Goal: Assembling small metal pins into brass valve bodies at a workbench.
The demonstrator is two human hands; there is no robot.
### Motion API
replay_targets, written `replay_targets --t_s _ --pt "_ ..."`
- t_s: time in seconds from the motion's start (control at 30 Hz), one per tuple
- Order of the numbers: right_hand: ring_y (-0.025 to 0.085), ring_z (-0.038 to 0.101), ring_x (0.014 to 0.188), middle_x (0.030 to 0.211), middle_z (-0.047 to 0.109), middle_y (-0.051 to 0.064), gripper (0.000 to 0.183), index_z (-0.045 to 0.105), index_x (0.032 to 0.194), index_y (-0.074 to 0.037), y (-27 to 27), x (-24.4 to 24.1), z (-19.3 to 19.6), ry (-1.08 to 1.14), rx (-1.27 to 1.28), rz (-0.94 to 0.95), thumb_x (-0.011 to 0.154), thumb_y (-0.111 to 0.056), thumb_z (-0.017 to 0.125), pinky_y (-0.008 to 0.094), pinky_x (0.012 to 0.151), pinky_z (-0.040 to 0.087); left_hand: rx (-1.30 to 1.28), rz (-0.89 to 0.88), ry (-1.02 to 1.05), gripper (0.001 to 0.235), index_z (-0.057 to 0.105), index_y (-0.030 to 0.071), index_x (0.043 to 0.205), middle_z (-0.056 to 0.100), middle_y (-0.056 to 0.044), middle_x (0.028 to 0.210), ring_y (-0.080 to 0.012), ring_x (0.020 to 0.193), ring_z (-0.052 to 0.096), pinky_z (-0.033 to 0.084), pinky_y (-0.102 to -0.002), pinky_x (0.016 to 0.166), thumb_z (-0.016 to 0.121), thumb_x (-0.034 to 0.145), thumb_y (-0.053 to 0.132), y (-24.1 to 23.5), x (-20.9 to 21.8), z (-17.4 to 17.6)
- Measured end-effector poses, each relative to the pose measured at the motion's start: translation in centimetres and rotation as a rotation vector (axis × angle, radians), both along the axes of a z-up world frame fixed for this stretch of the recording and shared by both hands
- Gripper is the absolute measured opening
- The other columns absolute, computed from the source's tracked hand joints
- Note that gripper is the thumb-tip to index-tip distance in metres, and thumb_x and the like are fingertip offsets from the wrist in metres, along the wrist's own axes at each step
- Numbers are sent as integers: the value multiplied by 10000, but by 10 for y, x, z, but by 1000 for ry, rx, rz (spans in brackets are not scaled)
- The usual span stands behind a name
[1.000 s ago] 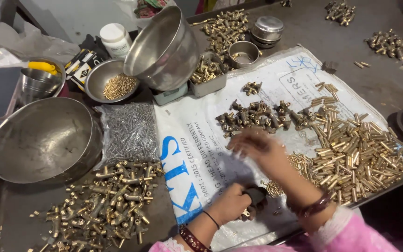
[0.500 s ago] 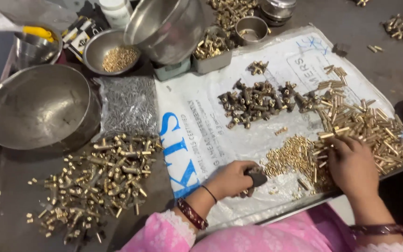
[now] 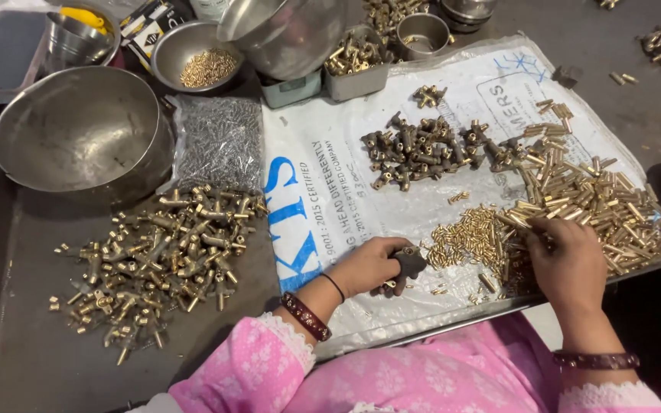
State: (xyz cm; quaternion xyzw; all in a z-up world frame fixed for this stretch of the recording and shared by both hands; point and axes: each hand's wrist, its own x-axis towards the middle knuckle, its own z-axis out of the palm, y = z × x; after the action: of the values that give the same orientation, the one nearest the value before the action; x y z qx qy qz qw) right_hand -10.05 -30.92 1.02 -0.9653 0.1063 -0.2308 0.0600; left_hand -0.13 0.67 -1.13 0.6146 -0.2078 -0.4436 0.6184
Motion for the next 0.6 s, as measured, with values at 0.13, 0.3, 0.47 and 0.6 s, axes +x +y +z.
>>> replay_targets --t_s 0.13,0.3,0.47,0.6 --pt "257 683 997 1096 738 74 199 781 1137 -143 22 -4 20 -45 253 23 944 -192 765 376 868 550 17 13 -17 421 657 108 1234 694 -43 675 -90 487 583 402 -250 388 497 848 59 -1 -5 5" --pt "145 746 929 994 776 51 173 762 1051 -75 63 -7 -1 92 807 204 880 -92 738 292 837 592 88 147 -140 248 749 80 1119 677 -10 692 -72 531 581 458 -242 471 658 892 121 -8 -13 10" --pt "165 758 943 1034 766 80 199 777 1036 2 85 3 11 247 1171 372 843 -24 732 305 866 611 106 180 -169 334 753 111 1175 675 12 709 -67 571 590 489 -249 531 655 856 103 -6 -24 23" --pt "158 748 988 1105 752 59 223 770 1060 42 99 23 22 218 1317 456 862 -13 685 298 908 602 304 171 -299 410 731 149 1234 670 6 681 -85 572 603 485 -259 545 676 829 126 -4 -25 30"
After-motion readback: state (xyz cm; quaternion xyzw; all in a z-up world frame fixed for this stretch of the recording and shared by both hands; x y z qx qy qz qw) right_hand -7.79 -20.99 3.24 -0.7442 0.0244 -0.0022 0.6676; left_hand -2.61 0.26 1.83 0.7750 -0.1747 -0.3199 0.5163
